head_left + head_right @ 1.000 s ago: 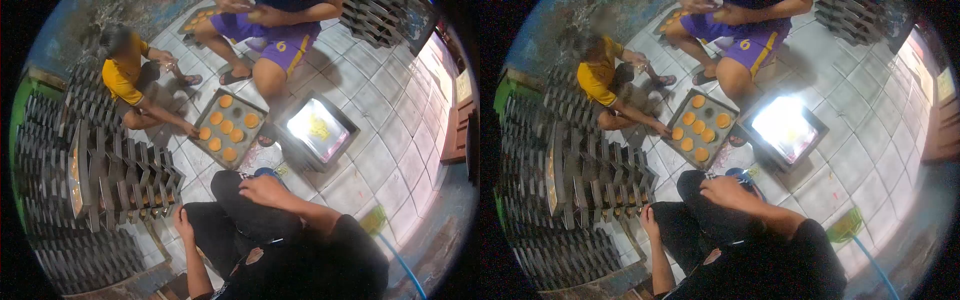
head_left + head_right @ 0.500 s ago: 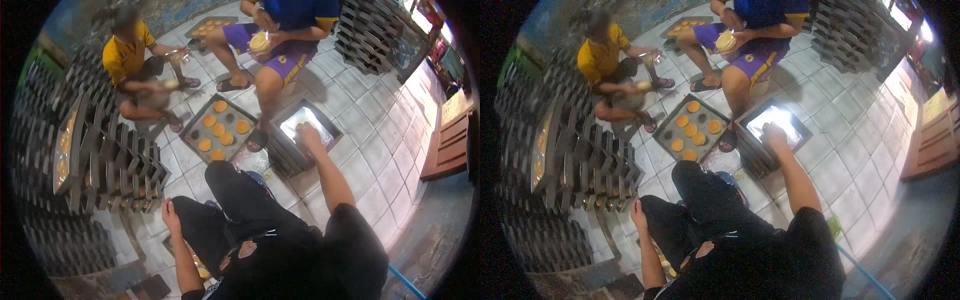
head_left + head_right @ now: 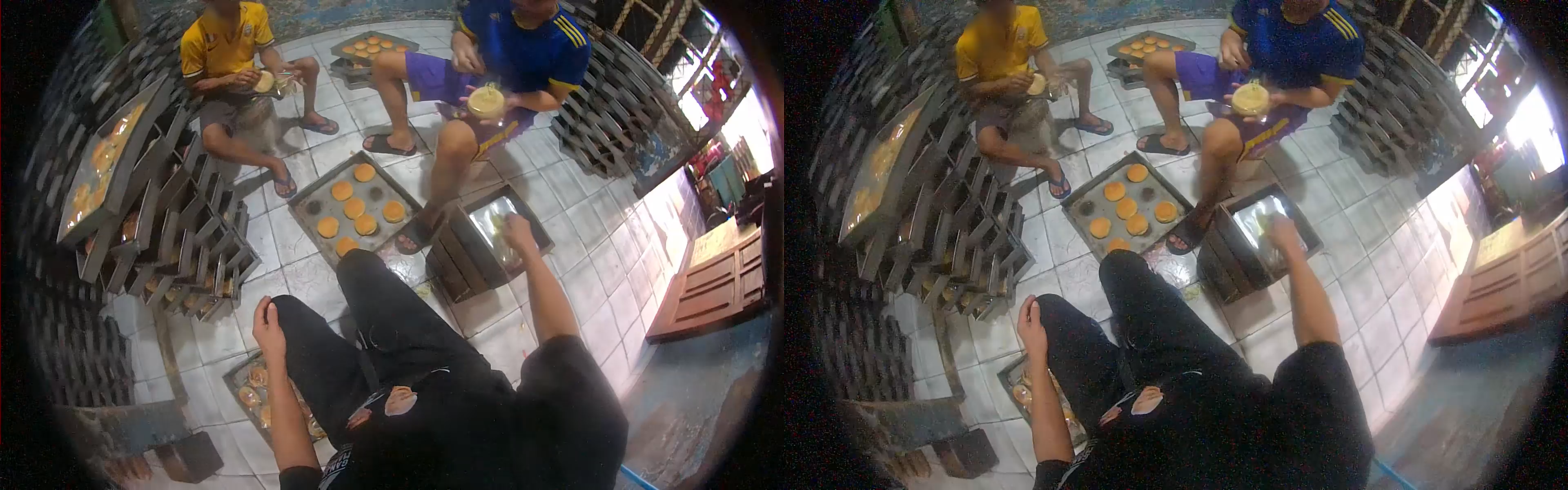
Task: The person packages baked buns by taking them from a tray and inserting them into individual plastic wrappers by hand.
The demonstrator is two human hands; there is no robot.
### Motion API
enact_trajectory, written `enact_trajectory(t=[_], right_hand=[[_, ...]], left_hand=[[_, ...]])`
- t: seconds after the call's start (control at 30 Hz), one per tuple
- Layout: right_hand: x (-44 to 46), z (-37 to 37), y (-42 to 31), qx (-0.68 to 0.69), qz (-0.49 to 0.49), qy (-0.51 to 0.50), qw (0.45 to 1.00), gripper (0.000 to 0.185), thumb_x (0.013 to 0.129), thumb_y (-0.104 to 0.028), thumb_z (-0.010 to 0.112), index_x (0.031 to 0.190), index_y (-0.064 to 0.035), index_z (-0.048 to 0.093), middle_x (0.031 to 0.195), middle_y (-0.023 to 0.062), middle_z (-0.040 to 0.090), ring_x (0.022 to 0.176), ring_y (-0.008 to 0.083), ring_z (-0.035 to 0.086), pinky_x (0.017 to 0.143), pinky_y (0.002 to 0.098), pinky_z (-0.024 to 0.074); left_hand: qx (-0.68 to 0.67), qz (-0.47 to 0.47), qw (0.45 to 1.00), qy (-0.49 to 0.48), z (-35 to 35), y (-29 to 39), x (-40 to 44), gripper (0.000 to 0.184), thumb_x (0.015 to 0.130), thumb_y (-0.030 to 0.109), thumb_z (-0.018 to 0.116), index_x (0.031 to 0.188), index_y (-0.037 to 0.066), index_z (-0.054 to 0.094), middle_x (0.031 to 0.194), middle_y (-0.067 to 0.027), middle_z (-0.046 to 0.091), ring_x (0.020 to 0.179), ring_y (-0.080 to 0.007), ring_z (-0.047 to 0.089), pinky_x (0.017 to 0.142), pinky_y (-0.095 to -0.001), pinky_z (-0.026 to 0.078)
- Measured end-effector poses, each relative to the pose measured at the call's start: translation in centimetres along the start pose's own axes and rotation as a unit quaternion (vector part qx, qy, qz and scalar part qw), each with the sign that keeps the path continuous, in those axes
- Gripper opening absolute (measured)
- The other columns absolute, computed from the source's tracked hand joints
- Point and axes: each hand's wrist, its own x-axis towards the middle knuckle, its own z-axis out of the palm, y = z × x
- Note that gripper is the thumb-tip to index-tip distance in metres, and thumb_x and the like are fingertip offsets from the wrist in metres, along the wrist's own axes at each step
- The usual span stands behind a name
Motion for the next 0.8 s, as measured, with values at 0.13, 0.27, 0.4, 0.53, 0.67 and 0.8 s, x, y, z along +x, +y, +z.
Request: enact_trajectory(t=[0.13, 0.27, 0.4, 0.53, 0.67, 0.8], right_hand=[[-1.4, -9.9, -4.0, 0.38, 0.209, -0.066, 0.899, 0.035, 0.096, -0.014, 0.062, 0.127, -0.001, 0.065, 0.109, 0.0135, 0.074, 0.099, 0.0258, 0.071, 0.086, 0.0393, 0.057], [-2.8, -13.9, -7.5, 0.694, 0.111, -0.095, 0.705, 0.035, 0.097, -0.014, 0.061, 0.129, 0.0008, 0.063, 0.112, 0.0081, 0.072, 0.1, 0.0186, 0.07, 0.086, 0.0333, 0.057], [-5.7, -16.0, -18.8, 0.748, 0.044, -0.193, 0.633, 0.039, 0.094, -0.011, 0.065, 0.129, 0.0032, 0.061, 0.116, 0.0093, 0.071, 0.103, 0.0188, 0.07, 0.091, 0.0303, 0.056], [-9.4, -12.6, -30.1, 0.614, -0.059, -0.361, 0.7, 0.04, 0.092, -0.009, 0.069, 0.13, 0.0009, 0.062, 0.116, 0.0097, 0.071, 0.103, 0.0201, 0.069, 0.092, 0.0308, 0.0545], [-15.8, -11.7, -38.9, 0.453, -0.316, -0.339, 0.761, 0.032, 0.096, -0.01, 0.066, 0.125, 0.0014, 0.062, 0.112, 0.0095, 0.062, 0.099, 0.0173, 0.063, 0.089, 0.0321, 0.052], [-15.7, -10.9, -39.2, 0.411, -0.301, -0.14, 0.849, 0.049, 0.09, -0.011, 0.075, 0.135, -0.0007, 0.058, 0.114, 0.0143, 0.063, 0.096, 0.0228, 0.066, 0.083, 0.0348, 0.055]], left_hand=[[0.014, 0.024, 0.999, 0.032, 0.0, 0.4, -0.2, 0.034, 0.103, 0.018, 0.061, 0.128, -0.004, 0.065, 0.126, -0.0167, 0.069, 0.117, -0.0273, 0.064, 0.104, -0.0367, 0.047], [0.086, 0.079, 0.991, 0.068, 1.1, 6.9, -1.7, 0.033, 0.102, 0.014, 0.06, 0.13, -0.004, 0.063, 0.127, -0.0156, 0.067, 0.117, -0.0262, 0.063, 0.104, -0.0366, 0.047], [-0.18, 0.037, 0.979, -0.082, 3.9, 15.5, -5.1, 0.032, 0.102, 0.01, 0.055, 0.13, -0.003, 0.063, 0.131, -0.014, 0.065, 0.118, -0.0226, 0.063, 0.102, -0.035, 0.05], [-0.454, -0.041, 0.852, -0.26, 6.8, 21.2, -7.6, 0.079, 0.102, 0.043, 0.06, 0.161, 0.003, 0.025, 0.159, -0.0218, 0.04, 0.142, -0.032, 0.048, 0.109, -0.0475, 0.048], [-0.51, -0.189, 0.827, -0.143, 6.6, 20.3, -9.0, 0.038, 0.108, 0.027, 0.054, 0.137, 0.003, 0.054, 0.129, -0.0125, 0.066, 0.115, -0.0237, 0.067, 0.101, -0.0397, 0.054], [-0.583, -0.23, 0.774, -0.093, 1.7, 18.2, -9.7, 0.037, 0.108, 0.024, 0.051, 0.137, 0.001, 0.056, 0.128, -0.0141, 0.067, 0.114, -0.0256, 0.067, 0.1, -0.0442, 0.055]])
